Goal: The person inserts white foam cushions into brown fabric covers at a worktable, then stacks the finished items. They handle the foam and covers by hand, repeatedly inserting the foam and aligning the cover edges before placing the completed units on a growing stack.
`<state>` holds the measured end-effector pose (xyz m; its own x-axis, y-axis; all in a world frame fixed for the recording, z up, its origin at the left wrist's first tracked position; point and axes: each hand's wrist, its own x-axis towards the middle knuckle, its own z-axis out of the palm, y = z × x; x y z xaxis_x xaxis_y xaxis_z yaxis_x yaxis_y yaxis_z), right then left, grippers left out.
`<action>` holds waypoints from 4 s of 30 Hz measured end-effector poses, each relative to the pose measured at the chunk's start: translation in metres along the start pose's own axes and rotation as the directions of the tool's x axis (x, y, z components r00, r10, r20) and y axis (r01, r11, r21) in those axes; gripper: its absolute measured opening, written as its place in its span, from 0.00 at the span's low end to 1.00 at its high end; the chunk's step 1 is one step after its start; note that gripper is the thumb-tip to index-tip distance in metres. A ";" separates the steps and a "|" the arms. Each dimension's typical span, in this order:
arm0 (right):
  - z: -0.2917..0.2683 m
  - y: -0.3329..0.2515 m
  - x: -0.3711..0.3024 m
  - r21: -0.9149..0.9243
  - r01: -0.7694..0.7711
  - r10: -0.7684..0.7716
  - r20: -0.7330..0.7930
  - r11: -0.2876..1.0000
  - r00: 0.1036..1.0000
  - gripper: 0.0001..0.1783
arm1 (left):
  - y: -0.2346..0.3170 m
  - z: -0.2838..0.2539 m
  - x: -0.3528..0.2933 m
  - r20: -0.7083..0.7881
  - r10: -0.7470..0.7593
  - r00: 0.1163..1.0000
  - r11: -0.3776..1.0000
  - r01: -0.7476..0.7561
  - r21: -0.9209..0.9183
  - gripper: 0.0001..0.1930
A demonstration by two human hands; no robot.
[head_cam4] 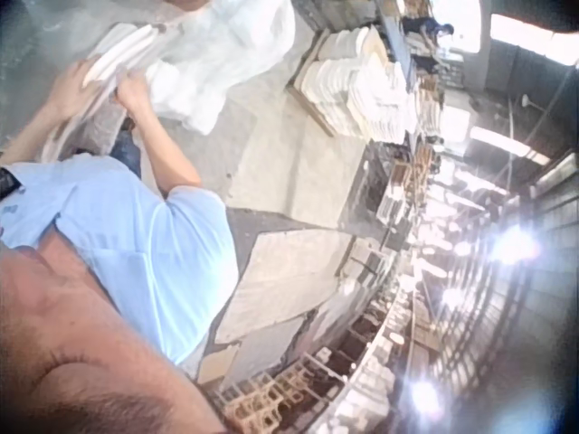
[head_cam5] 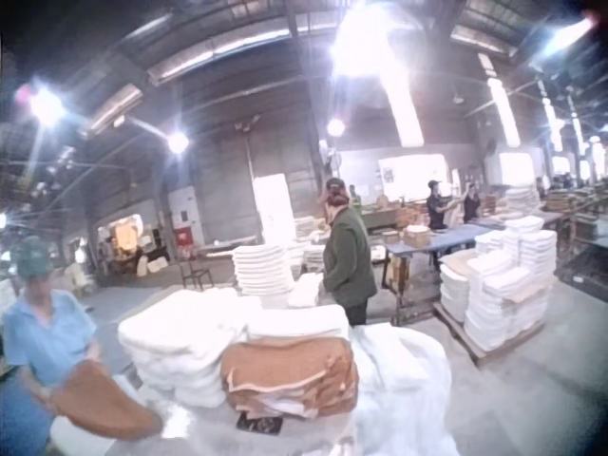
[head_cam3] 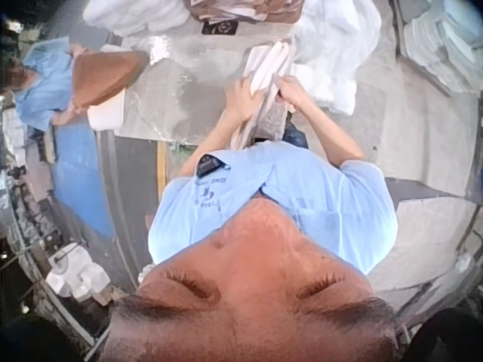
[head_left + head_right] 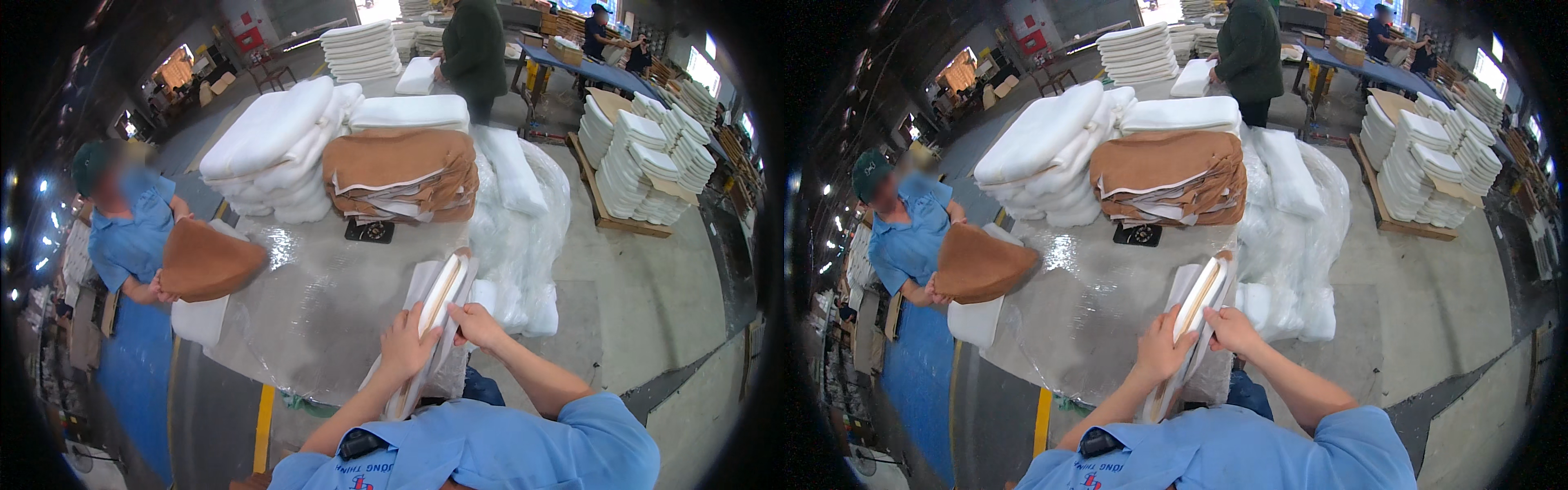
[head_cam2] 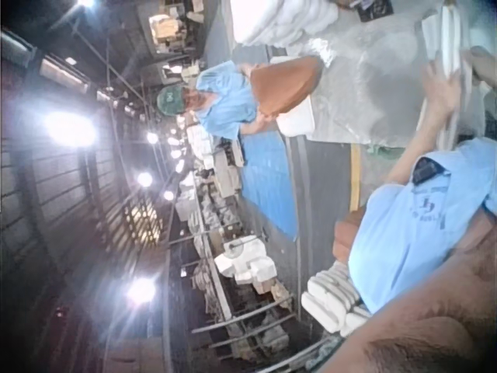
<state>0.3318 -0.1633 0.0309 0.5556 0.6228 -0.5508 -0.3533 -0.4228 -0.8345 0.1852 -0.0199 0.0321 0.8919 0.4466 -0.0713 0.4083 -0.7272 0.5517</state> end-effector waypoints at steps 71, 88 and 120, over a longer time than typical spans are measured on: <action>0.073 -0.049 0.072 0.275 -0.032 -0.068 0.348 0.961 0.935 0.24 | -0.053 -0.016 0.051 -0.062 -0.330 0.942 0.006 -0.064 -0.998 0.36; 0.082 -0.017 0.129 0.161 0.514 -0.521 0.004 0.843 0.854 0.20 | -0.055 -0.040 0.093 -0.280 -0.420 0.863 0.516 -0.027 -0.856 0.33; 0.064 -0.094 0.205 -0.389 0.877 -0.956 -0.031 0.281 0.292 0.05 | -0.040 -0.003 0.153 -0.342 -0.504 0.793 0.425 -0.117 -0.898 0.24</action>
<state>0.4305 0.0462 -0.0045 0.5233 0.5658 0.6371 0.6812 0.1713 -0.7117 0.3043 0.0789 0.0017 0.4345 0.8992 -0.0506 -0.1056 0.1067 0.9887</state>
